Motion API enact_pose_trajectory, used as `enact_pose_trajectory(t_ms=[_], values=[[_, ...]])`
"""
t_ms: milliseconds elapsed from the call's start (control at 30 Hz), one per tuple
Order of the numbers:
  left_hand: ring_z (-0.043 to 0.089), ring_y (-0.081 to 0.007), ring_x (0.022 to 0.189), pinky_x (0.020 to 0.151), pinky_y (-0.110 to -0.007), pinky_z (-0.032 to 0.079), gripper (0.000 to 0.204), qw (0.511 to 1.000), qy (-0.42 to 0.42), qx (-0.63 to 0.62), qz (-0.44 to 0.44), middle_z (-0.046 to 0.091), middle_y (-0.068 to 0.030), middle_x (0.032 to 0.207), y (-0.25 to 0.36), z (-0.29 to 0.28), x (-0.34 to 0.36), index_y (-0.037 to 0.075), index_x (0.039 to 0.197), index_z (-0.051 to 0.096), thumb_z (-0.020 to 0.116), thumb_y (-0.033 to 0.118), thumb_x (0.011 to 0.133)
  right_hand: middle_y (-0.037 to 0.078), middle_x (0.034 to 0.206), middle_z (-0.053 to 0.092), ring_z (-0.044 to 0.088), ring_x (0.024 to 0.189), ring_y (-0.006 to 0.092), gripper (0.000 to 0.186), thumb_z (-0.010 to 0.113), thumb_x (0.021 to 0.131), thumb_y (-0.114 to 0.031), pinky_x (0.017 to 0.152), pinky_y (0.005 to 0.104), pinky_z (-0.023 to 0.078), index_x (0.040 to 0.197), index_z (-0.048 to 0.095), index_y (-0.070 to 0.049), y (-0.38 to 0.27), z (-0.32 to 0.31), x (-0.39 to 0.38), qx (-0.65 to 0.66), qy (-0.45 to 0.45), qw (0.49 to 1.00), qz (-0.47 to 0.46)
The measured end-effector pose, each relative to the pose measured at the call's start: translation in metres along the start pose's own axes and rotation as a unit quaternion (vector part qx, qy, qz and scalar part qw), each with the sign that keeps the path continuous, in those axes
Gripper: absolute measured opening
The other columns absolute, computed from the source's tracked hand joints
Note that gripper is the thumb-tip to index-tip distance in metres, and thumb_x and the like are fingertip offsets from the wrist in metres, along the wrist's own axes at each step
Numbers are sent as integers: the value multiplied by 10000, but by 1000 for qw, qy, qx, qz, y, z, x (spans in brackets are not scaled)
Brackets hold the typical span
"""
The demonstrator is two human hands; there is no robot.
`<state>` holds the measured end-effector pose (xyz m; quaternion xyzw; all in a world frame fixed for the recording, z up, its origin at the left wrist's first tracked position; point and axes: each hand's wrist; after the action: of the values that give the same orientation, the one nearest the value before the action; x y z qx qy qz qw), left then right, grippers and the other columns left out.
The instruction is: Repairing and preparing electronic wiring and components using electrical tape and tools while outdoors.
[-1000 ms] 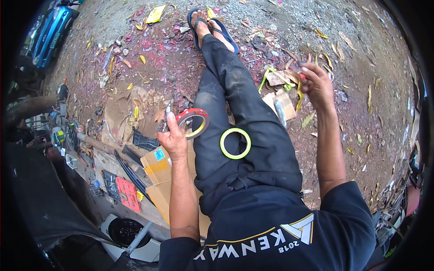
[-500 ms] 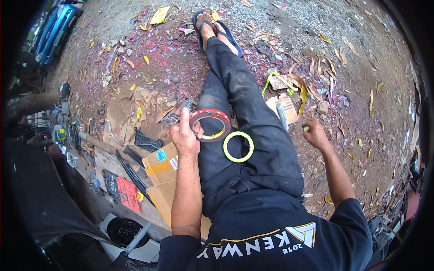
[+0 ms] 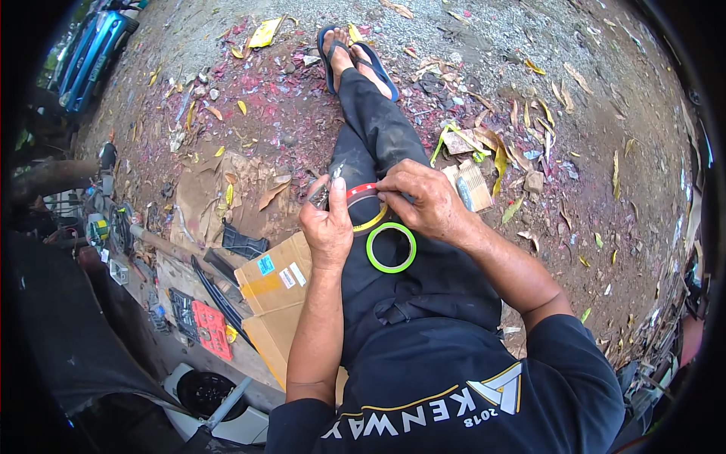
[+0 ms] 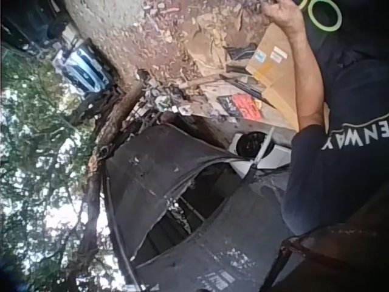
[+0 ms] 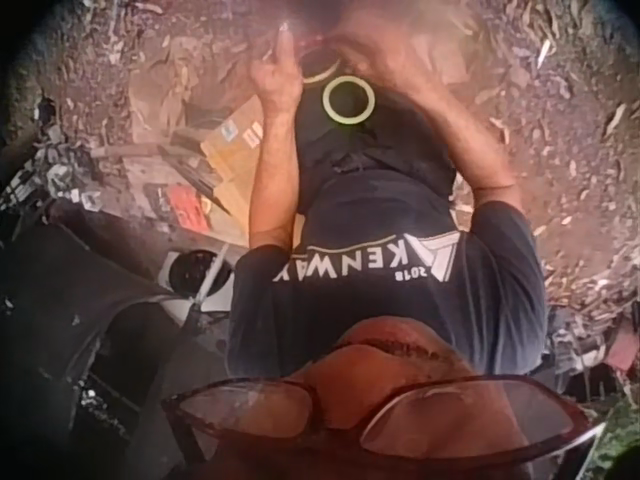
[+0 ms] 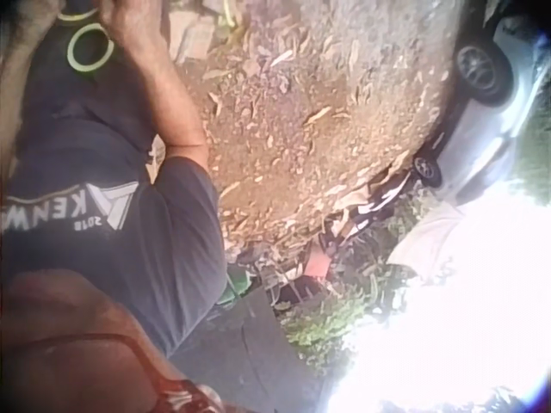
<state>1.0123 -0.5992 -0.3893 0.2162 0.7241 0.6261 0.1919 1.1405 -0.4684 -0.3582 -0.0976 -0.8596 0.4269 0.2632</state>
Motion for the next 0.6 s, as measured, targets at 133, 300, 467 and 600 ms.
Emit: enact_pose_trajectory(t_ms=[133,300,467,600], values=[[599,-152,736,689,-293,488,275,996,37,60,61,647,-111,813,-8,-1,7,-80,1003,597,612,176,901,119,821,613,626,771,277,116,644,770,-8,672,346,499,878,603,-3,-2,2,-2,-2,20,1000,14],[568,-159,657,627,-319,463,255,987,80,106,89,617,-101,715,0,-6,22,-50,952,612,571,201,923,133,823,584,600,795,300,82,609,826,-53,695,375,466,850,569,14,-6,-11,-15,119,-83,987,68],[575,-142,631,606,-326,454,247,988,94,115,48,627,-80,686,-10,-23,37,-31,899,635,566,204,923,136,829,580,582,806,314,111,583,853,-96,725,392,454,875,576,13,-4,-30,-46,134,-245,955,98],[553,-130,603,576,-328,442,306,978,151,137,38,625,-65,666,-23,-42,55,-40,826,647,577,243,917,124,859,605,602,851,294,91,600,840,-83,768,374,465,869,591,3,-12,-47,-70,193,-408,883,132]])
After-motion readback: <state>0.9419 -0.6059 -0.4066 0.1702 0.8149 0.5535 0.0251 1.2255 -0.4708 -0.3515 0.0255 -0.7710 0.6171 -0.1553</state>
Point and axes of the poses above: each hand's wrist, its own x-axis towards the middle knuckle, its own z-axis out of the palm, y = z × x
